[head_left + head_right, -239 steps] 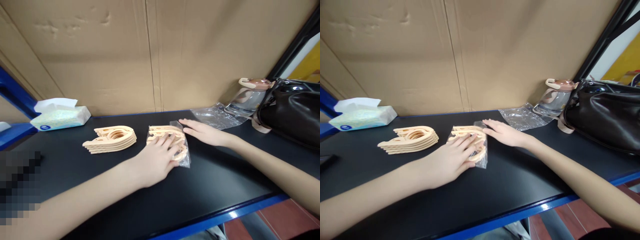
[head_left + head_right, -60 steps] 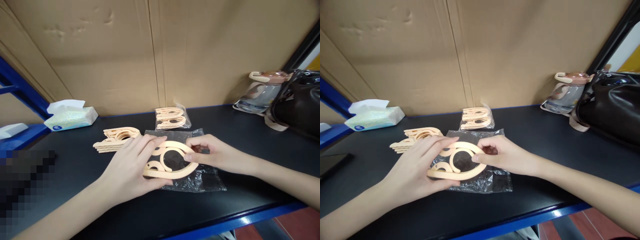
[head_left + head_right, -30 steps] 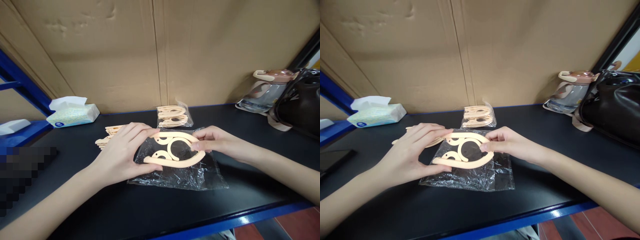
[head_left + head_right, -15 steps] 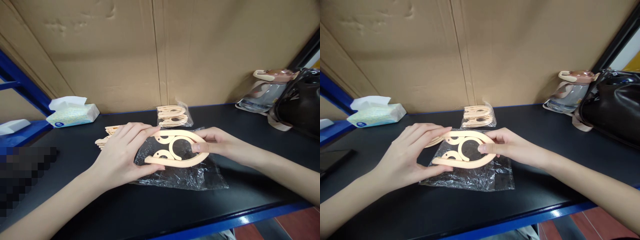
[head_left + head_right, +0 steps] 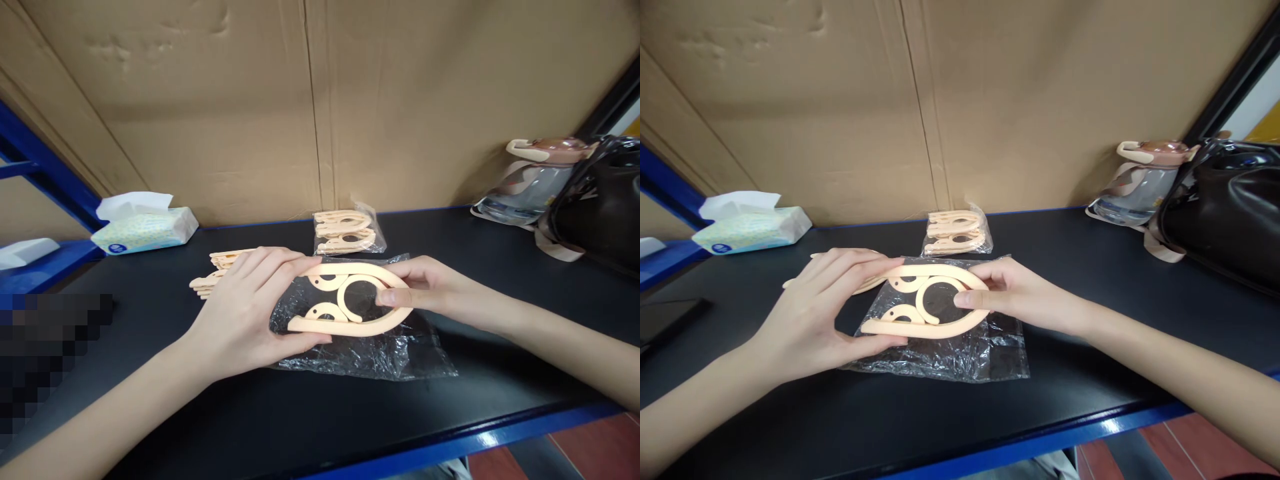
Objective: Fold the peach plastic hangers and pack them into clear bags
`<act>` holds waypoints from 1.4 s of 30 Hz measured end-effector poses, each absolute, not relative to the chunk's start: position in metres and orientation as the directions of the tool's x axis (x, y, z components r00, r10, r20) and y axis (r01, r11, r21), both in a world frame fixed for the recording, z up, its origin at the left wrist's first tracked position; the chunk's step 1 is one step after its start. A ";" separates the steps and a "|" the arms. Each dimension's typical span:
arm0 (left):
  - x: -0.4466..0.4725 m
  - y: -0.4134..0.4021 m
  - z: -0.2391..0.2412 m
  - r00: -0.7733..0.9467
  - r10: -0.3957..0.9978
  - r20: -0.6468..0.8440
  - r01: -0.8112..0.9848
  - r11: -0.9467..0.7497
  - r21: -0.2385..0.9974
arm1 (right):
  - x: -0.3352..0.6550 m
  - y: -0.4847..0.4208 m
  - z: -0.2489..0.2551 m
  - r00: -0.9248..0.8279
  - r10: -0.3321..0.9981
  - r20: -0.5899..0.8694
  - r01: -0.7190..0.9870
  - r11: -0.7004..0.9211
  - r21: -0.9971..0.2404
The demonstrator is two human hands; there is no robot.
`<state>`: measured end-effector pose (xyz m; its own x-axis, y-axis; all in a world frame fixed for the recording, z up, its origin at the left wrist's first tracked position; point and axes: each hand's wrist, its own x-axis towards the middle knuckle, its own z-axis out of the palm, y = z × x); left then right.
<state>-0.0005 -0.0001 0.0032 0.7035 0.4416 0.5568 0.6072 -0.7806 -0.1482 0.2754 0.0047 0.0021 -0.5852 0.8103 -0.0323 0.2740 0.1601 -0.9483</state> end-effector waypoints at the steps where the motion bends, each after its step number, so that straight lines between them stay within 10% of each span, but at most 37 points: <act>1: 0.000 0.000 0.002 0.701 0.442 0.559 0.607 -0.781 -0.144 | 0.276 0.003 0.002 -0.574 0.818 0.028 0.294 0.238 -0.926; 6: 0.008 -0.006 -0.002 0.675 0.470 0.569 0.614 -0.785 -0.081 | 0.274 -0.009 -0.006 -0.631 0.665 0.400 0.478 0.739 -0.475; 12: 0.016 -0.015 -0.004 0.672 0.507 0.540 0.626 -0.779 -0.047 | 0.268 -0.016 -0.007 -0.715 0.490 0.499 0.505 0.855 -0.117; 25: -0.010 0.011 -0.011 0.747 0.616 0.248 0.646 -0.762 -0.051 | 0.357 0.038 0.034 -0.521 0.845 0.122 0.802 0.533 -0.271; 42: 0.001 0.008 -0.018 0.774 0.626 0.094 0.625 -0.779 0.049 | 0.320 0.030 0.014 -0.618 0.786 -0.036 0.752 0.576 -0.321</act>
<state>0.0010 0.0080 -0.0184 0.7740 0.6262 0.0939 0.6246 -0.7794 0.0494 0.3202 0.0301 0.0143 -0.6177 0.7856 -0.0360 0.7517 0.5763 -0.3206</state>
